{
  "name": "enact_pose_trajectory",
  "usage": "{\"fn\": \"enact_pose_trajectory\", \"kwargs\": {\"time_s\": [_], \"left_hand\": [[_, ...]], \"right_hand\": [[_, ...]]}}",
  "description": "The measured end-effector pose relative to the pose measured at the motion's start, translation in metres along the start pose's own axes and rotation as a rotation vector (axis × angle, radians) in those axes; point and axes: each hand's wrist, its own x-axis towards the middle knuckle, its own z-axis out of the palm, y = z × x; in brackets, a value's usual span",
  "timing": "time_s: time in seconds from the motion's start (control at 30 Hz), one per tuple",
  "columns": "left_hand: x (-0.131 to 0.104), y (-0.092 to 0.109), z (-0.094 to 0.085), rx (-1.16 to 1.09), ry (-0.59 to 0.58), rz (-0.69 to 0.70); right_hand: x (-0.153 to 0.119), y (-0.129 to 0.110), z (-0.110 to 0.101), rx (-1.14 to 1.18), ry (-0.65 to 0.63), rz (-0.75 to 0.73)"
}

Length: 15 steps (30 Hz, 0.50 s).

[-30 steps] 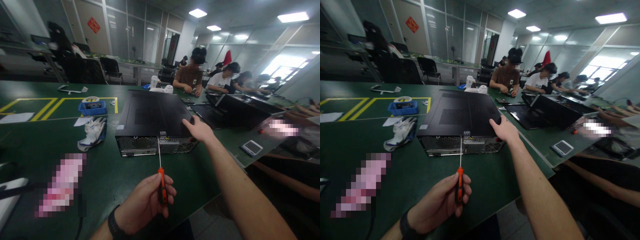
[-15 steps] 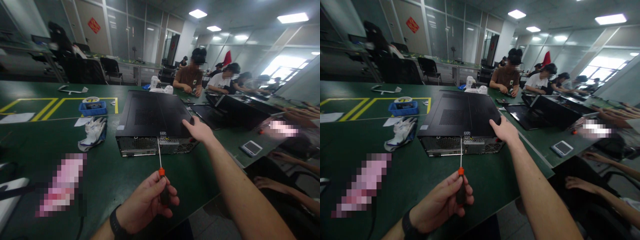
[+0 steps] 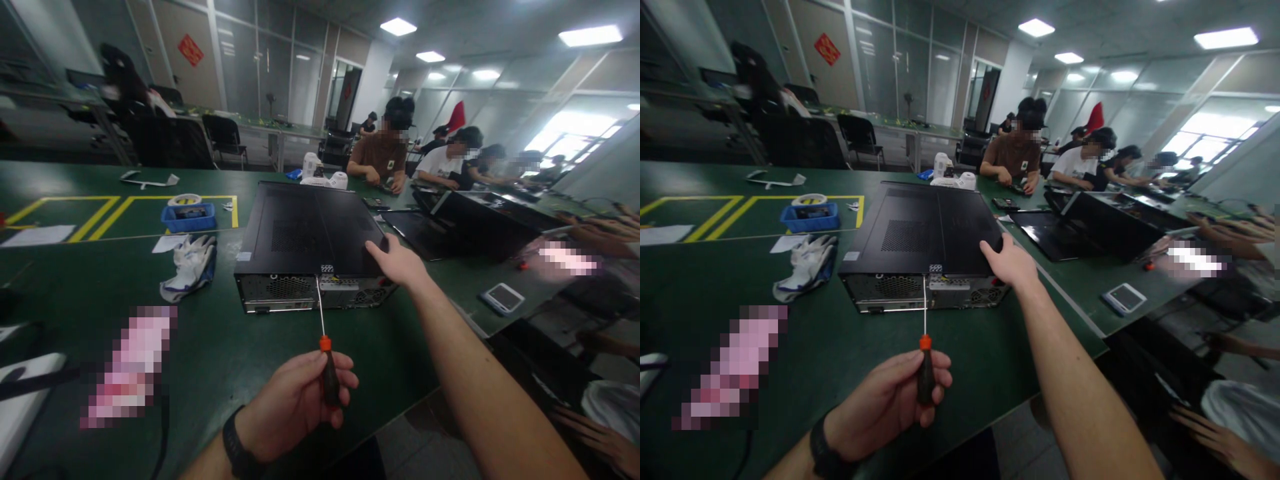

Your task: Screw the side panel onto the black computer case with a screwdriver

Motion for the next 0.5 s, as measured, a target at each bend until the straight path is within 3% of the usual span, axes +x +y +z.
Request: {"fn": "enact_pose_trajectory", "kwargs": {"time_s": [0.27,0.5], "left_hand": [[0.0025,-0.0007,-0.0020,0.032,-0.058,0.009],[0.0062,0.0027,0.0008,0.115,0.031,-0.031]], "right_hand": [[-0.0020,-0.0023,-0.0023,-0.009,-0.008,0.021],[-0.0022,-0.0014,-0.0024,-0.003,-0.017,0.017]]}}
